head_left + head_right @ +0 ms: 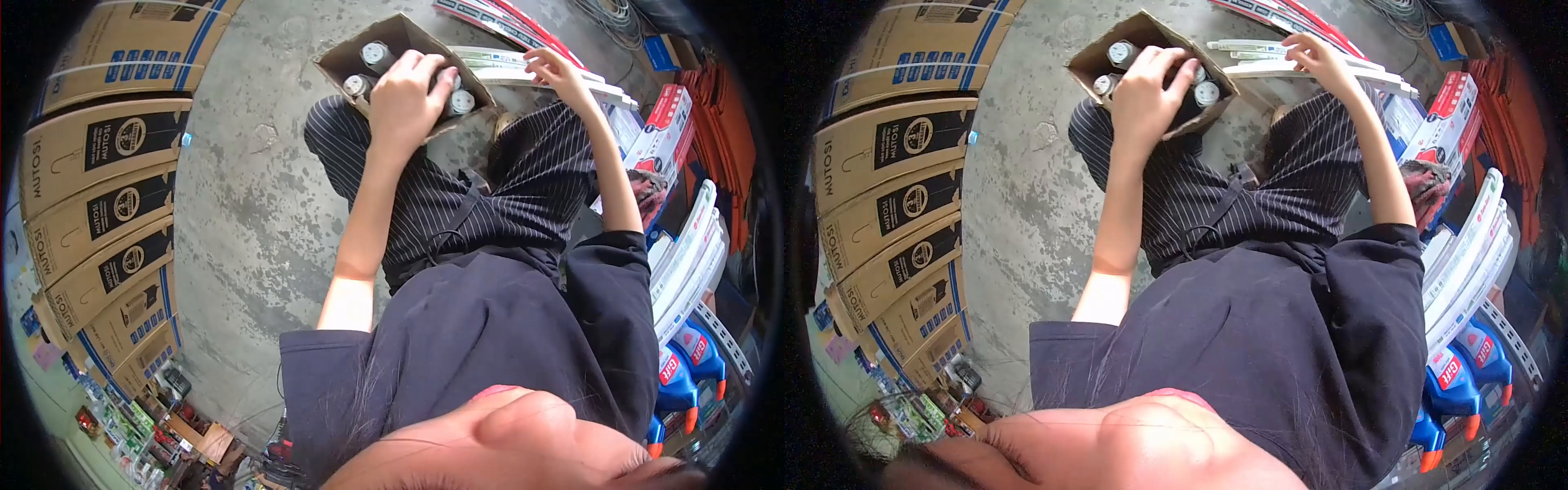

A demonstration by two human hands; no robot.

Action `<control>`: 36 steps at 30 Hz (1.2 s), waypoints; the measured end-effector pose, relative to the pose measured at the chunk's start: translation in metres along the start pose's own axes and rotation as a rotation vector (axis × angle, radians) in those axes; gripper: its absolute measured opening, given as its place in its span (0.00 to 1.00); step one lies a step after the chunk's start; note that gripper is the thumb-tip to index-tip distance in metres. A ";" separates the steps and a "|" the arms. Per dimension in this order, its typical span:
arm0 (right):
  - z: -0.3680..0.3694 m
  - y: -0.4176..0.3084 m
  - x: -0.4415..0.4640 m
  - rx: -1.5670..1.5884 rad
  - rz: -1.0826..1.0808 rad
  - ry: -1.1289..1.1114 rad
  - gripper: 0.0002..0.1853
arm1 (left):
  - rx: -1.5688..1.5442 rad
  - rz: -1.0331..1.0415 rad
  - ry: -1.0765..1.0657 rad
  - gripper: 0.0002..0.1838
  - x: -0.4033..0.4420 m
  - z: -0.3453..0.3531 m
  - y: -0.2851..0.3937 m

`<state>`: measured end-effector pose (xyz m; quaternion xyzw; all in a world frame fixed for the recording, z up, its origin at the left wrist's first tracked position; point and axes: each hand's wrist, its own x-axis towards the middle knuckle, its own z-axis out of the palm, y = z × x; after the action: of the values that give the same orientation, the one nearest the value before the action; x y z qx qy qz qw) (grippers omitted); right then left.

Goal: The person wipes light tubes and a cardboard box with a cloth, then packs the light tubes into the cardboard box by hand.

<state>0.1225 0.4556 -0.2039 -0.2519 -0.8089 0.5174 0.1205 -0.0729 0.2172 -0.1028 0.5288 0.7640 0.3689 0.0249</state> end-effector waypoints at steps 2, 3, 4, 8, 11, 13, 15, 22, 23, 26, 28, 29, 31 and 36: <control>0.010 0.005 -0.021 -0.084 0.081 -0.079 0.10 | 0.017 0.006 -0.003 0.13 0.004 0.005 -0.006; 0.020 0.005 -0.029 -0.058 0.138 -0.212 0.09 | 0.017 -0.011 -0.019 0.13 0.007 0.005 -0.006; 0.034 0.004 -0.036 -0.091 0.146 -0.307 0.09 | 0.033 -0.002 -0.004 0.13 0.008 0.004 -0.005; 0.099 0.027 -0.075 -0.172 0.141 -0.711 0.11 | 0.045 -0.031 -0.034 0.14 0.013 0.002 -0.007; 0.112 0.020 -0.087 -0.382 0.232 -0.895 0.11 | 0.063 -0.022 -0.037 0.14 0.013 -0.001 -0.010; 0.117 0.021 -0.088 -0.528 0.187 -0.910 0.11 | 0.068 -0.022 -0.046 0.14 0.012 -0.002 -0.015; 0.119 0.026 -0.088 -0.675 0.140 -0.917 0.11 | 0.073 -0.020 -0.054 0.14 0.011 -0.004 -0.016; 0.122 0.021 -0.076 -0.524 0.124 -0.870 0.18 | 0.068 -0.044 -0.066 0.14 0.013 -0.004 -0.014; 0.128 0.026 -0.078 -0.268 0.136 -0.889 0.18 | 0.069 -0.037 -0.065 0.14 0.014 -0.003 -0.013; 0.146 0.035 -0.084 0.032 0.026 -1.063 0.17 | 0.068 -0.047 -0.076 0.14 0.015 -0.001 -0.009; 0.152 0.042 -0.082 0.060 -0.080 -1.188 0.15 | 0.067 -0.079 -0.104 0.15 0.019 -0.002 -0.006; 0.148 0.039 -0.078 0.061 -0.089 -1.185 0.15 | 0.074 -0.075 -0.103 0.15 0.020 -0.003 -0.005; 0.135 0.021 -0.078 0.135 -0.107 -1.284 0.16 | 0.086 -0.089 -0.110 0.15 0.022 -0.002 -0.006; 0.076 -0.018 -0.065 0.161 0.001 -1.099 0.15 | 0.082 -0.094 -0.101 0.13 0.026 -0.004 -0.004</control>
<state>0.1376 0.3554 -0.2163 0.0646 -0.7105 0.6329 -0.3007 -0.0888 0.2360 -0.0932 0.5110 0.8001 0.3087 0.0590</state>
